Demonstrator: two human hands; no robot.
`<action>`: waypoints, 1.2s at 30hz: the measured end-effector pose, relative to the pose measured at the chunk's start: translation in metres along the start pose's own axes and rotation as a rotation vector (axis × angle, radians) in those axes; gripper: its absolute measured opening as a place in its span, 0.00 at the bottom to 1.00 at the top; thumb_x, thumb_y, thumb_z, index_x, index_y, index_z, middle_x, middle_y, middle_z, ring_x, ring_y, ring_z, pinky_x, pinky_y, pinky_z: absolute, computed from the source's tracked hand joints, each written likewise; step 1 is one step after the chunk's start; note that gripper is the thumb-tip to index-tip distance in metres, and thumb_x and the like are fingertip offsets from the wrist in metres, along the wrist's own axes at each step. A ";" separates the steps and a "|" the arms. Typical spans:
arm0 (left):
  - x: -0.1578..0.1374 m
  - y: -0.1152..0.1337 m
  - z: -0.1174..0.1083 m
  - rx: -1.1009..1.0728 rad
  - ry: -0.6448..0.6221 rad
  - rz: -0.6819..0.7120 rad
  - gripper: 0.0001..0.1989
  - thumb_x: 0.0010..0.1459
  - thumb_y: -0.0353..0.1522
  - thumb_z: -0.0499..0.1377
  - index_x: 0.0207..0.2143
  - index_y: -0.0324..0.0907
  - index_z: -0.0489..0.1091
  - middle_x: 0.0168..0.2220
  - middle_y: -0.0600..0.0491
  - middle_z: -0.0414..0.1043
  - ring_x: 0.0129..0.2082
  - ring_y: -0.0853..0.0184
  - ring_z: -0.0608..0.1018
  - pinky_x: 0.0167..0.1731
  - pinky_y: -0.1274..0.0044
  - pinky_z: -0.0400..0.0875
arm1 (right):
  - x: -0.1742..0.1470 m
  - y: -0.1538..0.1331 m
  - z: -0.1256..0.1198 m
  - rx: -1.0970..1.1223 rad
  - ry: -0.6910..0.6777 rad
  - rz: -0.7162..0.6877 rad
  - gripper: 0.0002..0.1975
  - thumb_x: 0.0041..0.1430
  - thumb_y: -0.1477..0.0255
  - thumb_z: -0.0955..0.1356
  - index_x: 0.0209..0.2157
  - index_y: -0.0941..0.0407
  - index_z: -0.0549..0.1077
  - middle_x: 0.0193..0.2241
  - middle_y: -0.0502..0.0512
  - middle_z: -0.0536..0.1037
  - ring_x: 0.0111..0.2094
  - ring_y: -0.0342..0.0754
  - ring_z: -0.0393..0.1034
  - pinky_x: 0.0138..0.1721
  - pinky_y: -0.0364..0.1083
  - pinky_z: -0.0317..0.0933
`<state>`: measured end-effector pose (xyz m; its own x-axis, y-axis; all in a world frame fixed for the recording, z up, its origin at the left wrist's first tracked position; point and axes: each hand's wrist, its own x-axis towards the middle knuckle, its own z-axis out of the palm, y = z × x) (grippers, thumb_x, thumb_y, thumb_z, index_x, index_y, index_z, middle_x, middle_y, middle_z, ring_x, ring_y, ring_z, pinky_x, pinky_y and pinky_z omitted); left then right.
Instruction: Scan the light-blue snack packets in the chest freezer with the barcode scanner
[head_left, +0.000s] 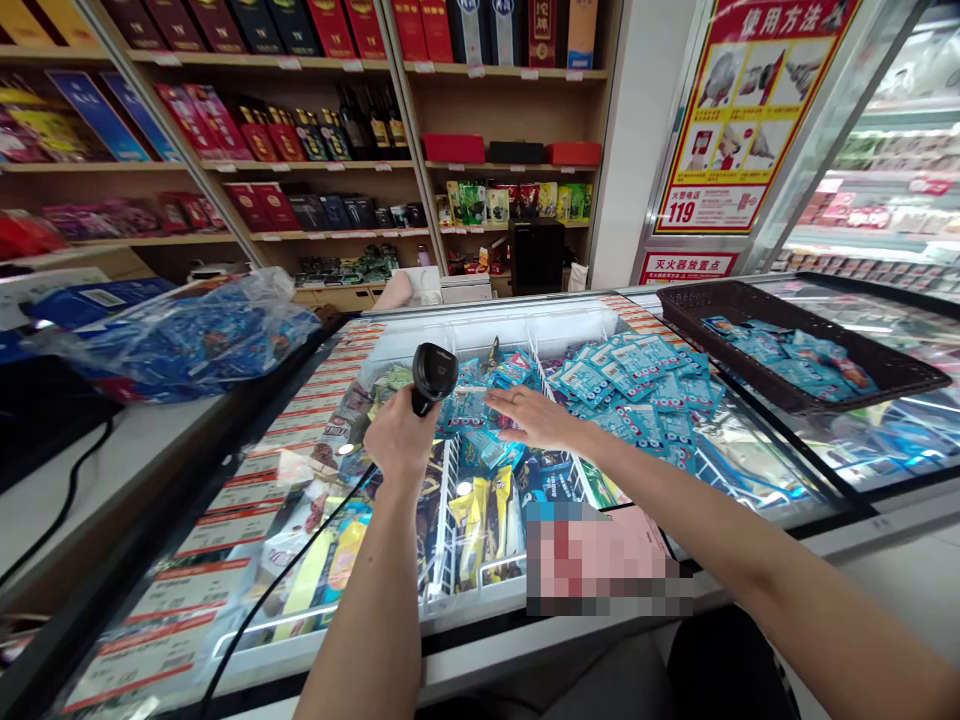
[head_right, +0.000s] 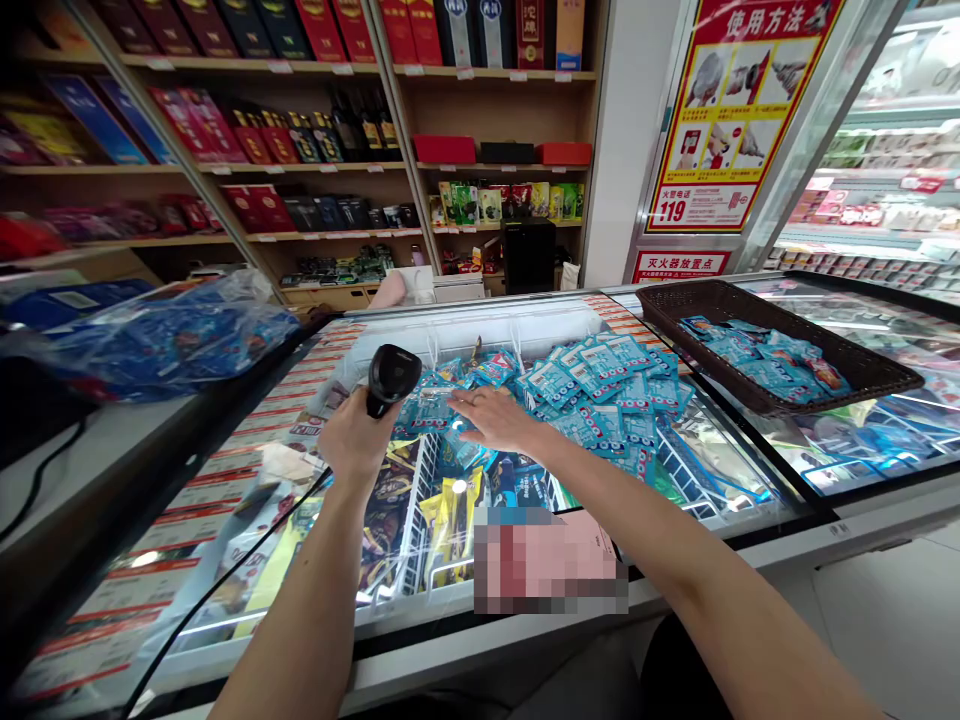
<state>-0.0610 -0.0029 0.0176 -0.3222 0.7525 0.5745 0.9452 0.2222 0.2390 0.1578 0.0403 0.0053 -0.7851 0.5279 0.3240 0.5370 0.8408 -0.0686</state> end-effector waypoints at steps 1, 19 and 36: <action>0.000 0.000 0.000 -0.001 0.002 0.001 0.23 0.54 0.49 0.49 0.44 0.45 0.68 0.34 0.46 0.74 0.34 0.56 0.74 0.26 0.74 0.59 | 0.004 -0.003 0.002 -0.003 -0.015 -0.045 0.30 0.59 0.62 0.63 0.61 0.52 0.53 0.61 0.54 0.57 0.54 0.52 0.57 0.53 0.52 0.52; -0.005 0.005 -0.004 -0.025 -0.015 0.099 0.23 0.55 0.47 0.51 0.46 0.43 0.67 0.36 0.46 0.74 0.37 0.58 0.75 0.28 0.75 0.60 | -0.020 0.008 0.006 -0.011 0.069 0.363 0.36 0.48 0.48 0.66 0.52 0.58 0.65 0.45 0.64 0.71 0.50 0.58 0.61 0.49 0.54 0.55; -0.017 0.025 0.012 -0.065 -0.120 0.441 0.19 0.54 0.41 0.54 0.46 0.45 0.67 0.42 0.50 0.74 0.41 0.60 0.75 0.31 0.76 0.62 | -0.080 0.080 -0.001 0.371 0.583 0.772 0.17 0.56 0.68 0.62 0.47 0.57 0.65 0.29 0.52 0.74 0.30 0.48 0.68 0.36 0.48 0.62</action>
<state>-0.0311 -0.0027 0.0038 0.1220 0.8338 0.5384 0.9842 -0.1718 0.0432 0.2638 0.0648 -0.0256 0.0574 0.8818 0.4681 0.6239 0.3344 -0.7063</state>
